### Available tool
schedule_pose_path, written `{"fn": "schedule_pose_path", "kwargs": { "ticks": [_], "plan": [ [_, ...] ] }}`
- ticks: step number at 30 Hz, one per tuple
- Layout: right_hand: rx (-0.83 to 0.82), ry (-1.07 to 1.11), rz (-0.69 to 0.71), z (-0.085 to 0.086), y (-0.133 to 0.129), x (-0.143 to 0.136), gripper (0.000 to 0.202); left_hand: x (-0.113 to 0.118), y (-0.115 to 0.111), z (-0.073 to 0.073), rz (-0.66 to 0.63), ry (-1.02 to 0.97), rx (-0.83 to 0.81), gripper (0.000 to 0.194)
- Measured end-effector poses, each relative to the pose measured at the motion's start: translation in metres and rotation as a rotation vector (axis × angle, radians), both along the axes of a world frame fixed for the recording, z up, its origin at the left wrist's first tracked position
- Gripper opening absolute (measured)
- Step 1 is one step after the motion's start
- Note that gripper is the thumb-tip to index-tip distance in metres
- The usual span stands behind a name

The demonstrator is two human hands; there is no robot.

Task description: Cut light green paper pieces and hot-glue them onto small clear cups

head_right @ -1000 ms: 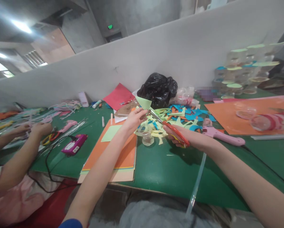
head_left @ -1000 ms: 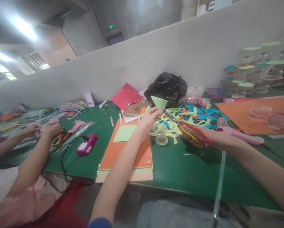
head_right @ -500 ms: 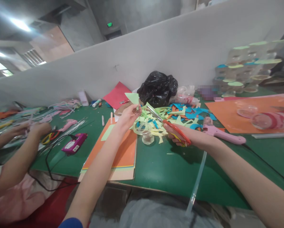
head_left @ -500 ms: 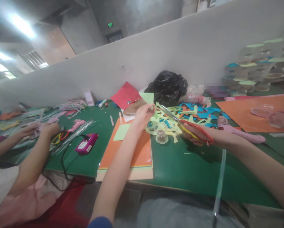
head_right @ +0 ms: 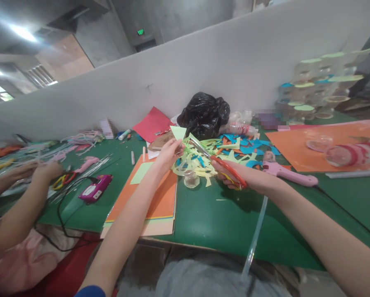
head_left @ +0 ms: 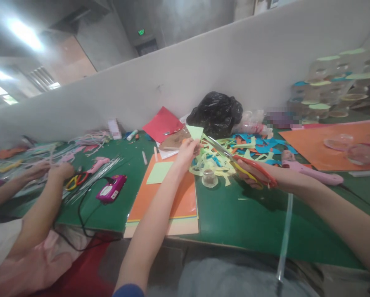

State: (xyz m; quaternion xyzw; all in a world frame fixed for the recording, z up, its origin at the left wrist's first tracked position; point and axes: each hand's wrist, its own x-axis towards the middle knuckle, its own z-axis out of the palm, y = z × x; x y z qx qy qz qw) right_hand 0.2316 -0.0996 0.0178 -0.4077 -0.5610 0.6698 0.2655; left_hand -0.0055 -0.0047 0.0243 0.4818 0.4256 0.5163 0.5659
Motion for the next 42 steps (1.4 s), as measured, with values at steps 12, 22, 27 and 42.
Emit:
{"fn": "schedule_pose_path", "kwargs": {
  "ticks": [12, 22, 27, 42],
  "plan": [
    [0.027, -0.019, -0.02, 0.003, -0.001, -0.002, 0.057, 0.014, -0.009, 0.004, -0.001, 0.033, 0.077, 0.026],
    [0.009, -0.057, -0.084, 0.002, 0.007, -0.008, 0.068, 0.015, -0.011, 0.008, 0.04, 0.036, 0.099, 0.023],
    [0.03, -0.025, -0.067, -0.009, 0.007, 0.0, 0.055, 0.016, -0.014, 0.009, 0.06, 0.024, 0.085, 0.021],
    [-0.004, -0.008, -0.077, -0.017, 0.012, 0.0, 0.062, 0.029, -0.033, 0.018, -0.022, 0.131, 0.134, 0.014]
  ]
}}
